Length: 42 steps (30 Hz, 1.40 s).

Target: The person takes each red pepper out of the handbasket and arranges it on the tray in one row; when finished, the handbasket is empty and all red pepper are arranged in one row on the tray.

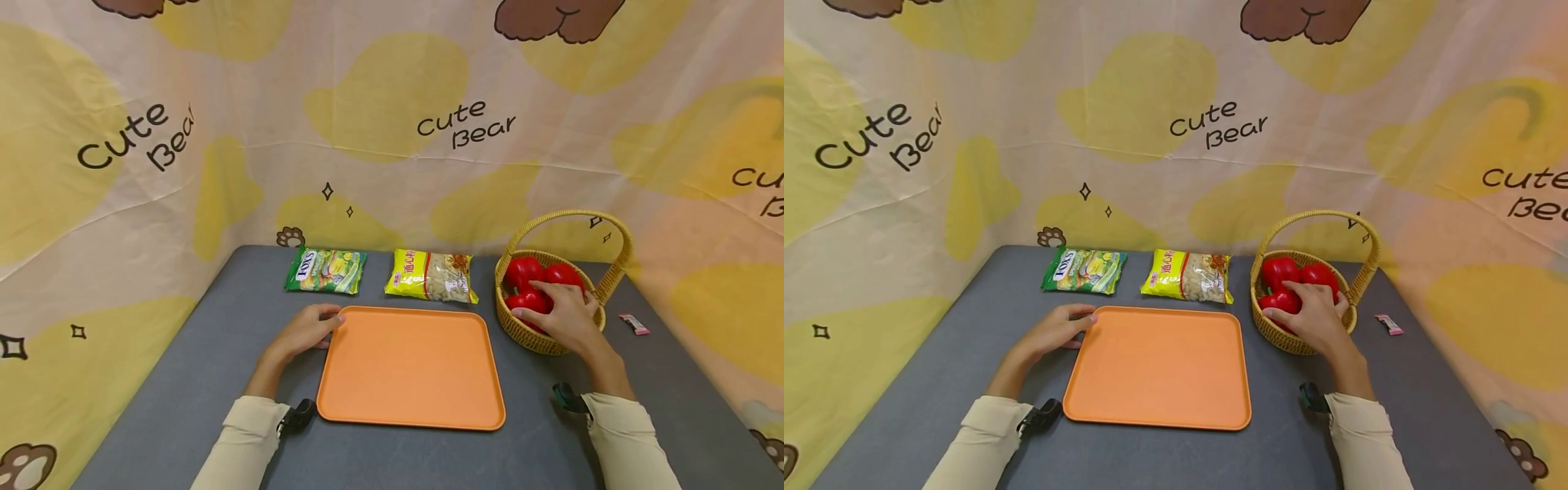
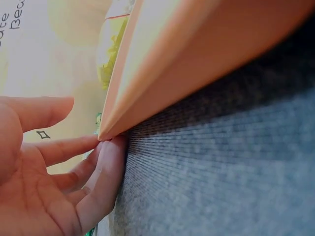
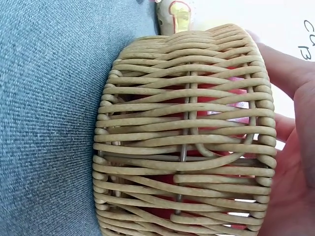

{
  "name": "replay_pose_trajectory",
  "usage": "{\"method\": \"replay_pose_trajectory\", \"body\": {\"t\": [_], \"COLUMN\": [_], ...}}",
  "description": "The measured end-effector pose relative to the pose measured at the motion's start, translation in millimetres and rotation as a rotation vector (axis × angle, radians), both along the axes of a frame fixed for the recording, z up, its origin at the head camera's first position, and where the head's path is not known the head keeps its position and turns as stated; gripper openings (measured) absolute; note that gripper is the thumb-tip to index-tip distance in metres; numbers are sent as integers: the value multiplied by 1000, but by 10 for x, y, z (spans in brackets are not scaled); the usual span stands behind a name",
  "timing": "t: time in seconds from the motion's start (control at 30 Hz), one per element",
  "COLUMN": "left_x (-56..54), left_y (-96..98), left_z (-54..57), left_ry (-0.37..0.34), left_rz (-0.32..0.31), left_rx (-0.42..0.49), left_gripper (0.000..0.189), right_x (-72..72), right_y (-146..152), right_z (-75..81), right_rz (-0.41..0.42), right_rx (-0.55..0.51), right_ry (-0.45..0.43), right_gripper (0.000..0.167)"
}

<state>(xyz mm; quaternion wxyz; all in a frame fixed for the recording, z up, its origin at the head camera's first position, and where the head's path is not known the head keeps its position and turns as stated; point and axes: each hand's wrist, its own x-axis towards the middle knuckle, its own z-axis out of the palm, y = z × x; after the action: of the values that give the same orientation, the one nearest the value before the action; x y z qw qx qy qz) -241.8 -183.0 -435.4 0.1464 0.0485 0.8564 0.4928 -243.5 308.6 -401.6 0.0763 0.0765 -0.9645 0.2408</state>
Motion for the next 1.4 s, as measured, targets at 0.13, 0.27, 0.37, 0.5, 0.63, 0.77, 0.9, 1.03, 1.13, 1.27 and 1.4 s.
{"method": "replay_pose_trajectory", "body": {"t": [0.13,0.27,0.37,0.5,0.63,0.77,0.9,1.03,1.13,1.27,1.4], "left_x": [-2,4,6,3,2,0,-8,-15,-20,-22,-11], "left_y": [0,5,8,6,-2,-14,-20,-17,-17,-21,-29], "left_z": [-1,7,14,15,11,9,11,11,9,10,21], "left_ry": [3,9,12,7,2,1,-1,-6,-8,-9,-17], "left_rz": [-7,-14,-16,-15,-19,-23,-24,-28,-29,-25,-25], "left_rx": [-6,-15,-15,-7,-2,0,6,14,18,23,31], "left_gripper": [55,55,55,55,55,56,56,57,57,56,55], "right_x": [3,16,28,37,50,78,108,150,178,208,251], "right_y": [6,10,11,23,37,44,59,89,112,132,137], "right_z": [-10,-13,-13,-15,-5,32,110,200,261,329,383], "right_rz": [-8,-7,-5,-1,2,1,2,-1,-5,-11,-7], "right_rx": [5,-5,-21,-37,-61,-72,-92,-157,-197,-214,-237], "right_ry": [-8,0,4,27,64,82,79,57,49,25,-9], "right_gripper": [80,77,77,77,75,75,77,80,81,82,82]}}
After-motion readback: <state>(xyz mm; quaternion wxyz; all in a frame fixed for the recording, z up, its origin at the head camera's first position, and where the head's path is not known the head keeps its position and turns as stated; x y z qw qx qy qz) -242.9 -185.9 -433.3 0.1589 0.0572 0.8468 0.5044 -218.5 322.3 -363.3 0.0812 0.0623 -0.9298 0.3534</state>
